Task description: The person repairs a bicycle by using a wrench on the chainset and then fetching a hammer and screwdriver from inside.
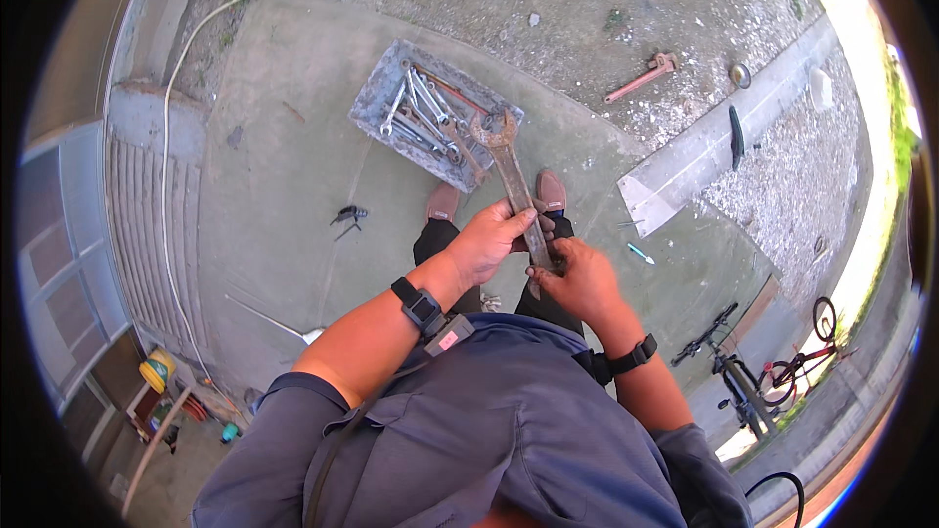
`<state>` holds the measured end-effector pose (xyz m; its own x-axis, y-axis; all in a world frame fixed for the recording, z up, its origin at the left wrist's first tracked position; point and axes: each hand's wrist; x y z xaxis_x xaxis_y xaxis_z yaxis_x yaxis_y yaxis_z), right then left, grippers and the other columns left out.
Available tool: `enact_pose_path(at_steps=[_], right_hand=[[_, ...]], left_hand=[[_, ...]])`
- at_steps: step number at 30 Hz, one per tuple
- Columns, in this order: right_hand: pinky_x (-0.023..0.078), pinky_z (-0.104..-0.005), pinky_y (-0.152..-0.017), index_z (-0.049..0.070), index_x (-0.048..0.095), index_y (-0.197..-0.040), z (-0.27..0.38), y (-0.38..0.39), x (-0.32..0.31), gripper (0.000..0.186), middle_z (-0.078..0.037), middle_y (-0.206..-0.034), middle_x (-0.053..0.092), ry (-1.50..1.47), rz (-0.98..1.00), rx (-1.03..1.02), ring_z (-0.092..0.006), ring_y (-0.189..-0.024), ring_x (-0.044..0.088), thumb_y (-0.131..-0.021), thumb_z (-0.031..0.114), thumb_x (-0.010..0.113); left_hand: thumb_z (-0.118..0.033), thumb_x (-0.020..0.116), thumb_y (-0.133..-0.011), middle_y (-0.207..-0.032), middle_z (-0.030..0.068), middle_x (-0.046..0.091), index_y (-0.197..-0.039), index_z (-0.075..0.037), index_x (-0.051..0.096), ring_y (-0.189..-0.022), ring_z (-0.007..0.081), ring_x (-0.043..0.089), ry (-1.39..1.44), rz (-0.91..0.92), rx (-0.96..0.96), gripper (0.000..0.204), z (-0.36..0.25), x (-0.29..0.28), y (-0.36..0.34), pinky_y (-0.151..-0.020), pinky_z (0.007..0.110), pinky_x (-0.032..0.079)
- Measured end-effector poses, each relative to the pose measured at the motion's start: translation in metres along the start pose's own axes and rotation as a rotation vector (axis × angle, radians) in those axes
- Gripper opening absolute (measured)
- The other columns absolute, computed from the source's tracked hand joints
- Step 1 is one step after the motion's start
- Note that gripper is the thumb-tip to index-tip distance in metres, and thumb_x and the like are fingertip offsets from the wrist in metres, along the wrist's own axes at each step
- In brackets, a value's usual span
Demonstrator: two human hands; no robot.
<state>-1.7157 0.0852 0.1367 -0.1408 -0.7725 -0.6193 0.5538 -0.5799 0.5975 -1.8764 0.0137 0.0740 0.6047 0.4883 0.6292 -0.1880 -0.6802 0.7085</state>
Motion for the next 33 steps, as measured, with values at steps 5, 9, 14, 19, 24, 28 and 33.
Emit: enact_pose_path(at_steps=[5,9,14,19,24,28,33], right_hand=[[0.048,-0.0316,-0.061,0.003,0.066,-0.099,0.0,0.094,0.008,0.034,-0.01,-0.091,0.064,-0.303,-0.416,0.07,-0.0202,-0.068,0.059,-0.075,0.025,0.077],[0.045,-0.0256,-0.059,0.003,0.065,-0.102,-0.019,0.178,0.034,0.032,-0.006,-0.09,0.064,-0.576,-0.673,0.215,-0.01,-0.062,0.051,-0.078,0.021,0.075],[0.047,-0.0398,-0.088,0.005,0.064,-0.109,-0.052,0.287,0.067,0.039,-0.018,-0.106,0.064,-0.8,-0.715,0.458,-0.0346,-0.1,0.06,-0.082,0.032,0.068],[0.049,-0.0386,-0.081,0.007,0.064,-0.11,-0.11,0.388,0.131,0.039,-0.013,-0.099,0.066,-0.899,-0.911,0.576,-0.0306,-0.089,0.063,-0.081,0.034,0.068],[0.051,-0.0348,-0.072,0.007,0.064,-0.109,-0.173,0.513,0.199,0.039,-0.011,-0.09,0.067,-1.127,-1.083,0.807,-0.0243,-0.079,0.063,-0.081,0.034,0.069],[0.049,-0.0256,-0.059,0.001,0.059,-0.113,-0.232,0.599,0.241,0.035,-0.007,-0.089,0.064,-1.1,-1.29,0.928,-0.0104,-0.061,0.059,-0.085,0.021,0.069],[0.05,-0.0252,-0.059,0.0,0.058,-0.113,-0.286,0.666,0.235,0.032,-0.006,-0.089,0.063,-1.352,-1.459,0.963,-0.0101,-0.065,0.06,-0.087,0.016,0.068]], left_hand=[[-0.02,0.049,-0.099,-0.095,0.0072,0.063,-0.117,-0.006,0.052,-0.09,0.0217,0.064,-0.36,0.083,-0.054,0.023,-0.042,0.046,0.039,-0.081,0.037,0.052],[-0.018,0.05,-0.099,-0.088,0.0053,0.059,-0.119,-0.008,0.052,-0.081,0.0193,0.061,-0.513,0.246,-0.06,0.023,-0.033,0.096,0.054,-0.077,0.037,0.053],[-0.013,0.046,-0.098,-0.077,0.0061,0.053,-0.113,-0.005,0.049,-0.064,0.017,0.055,-0.99,0.094,-0.251,0.017,0.037,0.09,0.076,-0.056,0.034,0.049],[-0.013,0.048,-0.097,-0.077,0.0039,0.053,-0.115,-0.003,0.051,-0.065,0.0143,0.054,-1.331,0.179,-0.243,0.021,0.145,0.16,0.092,-0.059,0.03,0.047],[-0.014,0.05,-0.096,-0.081,0.0053,0.06,-0.121,-0.003,0.053,-0.068,0.012,0.057,-1.547,0.598,-0.031,0.028,0.27,0.284,0.095,-0.059,0.027,0.046],[-0.019,0.05,-0.096,-0.078,0.0074,0.064,-0.111,0.0,0.056,-0.067,0.0132,0.059,-1.855,0.736,-0.068,0.024,0.342,0.327,0.085,-0.061,0.03,0.047],[-0.019,0.05,-0.097,-0.075,0.0077,0.063,-0.108,0.001,0.054,-0.067,0.0125,0.058,-1.97,0.806,-0.111,0.023,0.436,0.38,0.06,-0.062,0.029,0.048]])
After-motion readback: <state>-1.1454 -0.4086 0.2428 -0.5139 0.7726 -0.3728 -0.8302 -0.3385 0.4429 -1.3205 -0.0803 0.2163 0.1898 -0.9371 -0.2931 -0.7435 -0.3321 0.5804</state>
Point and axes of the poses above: each hand's wrist, its own y-axis away from the middle knuckle, its own x-axis out of the palm, z = x × y
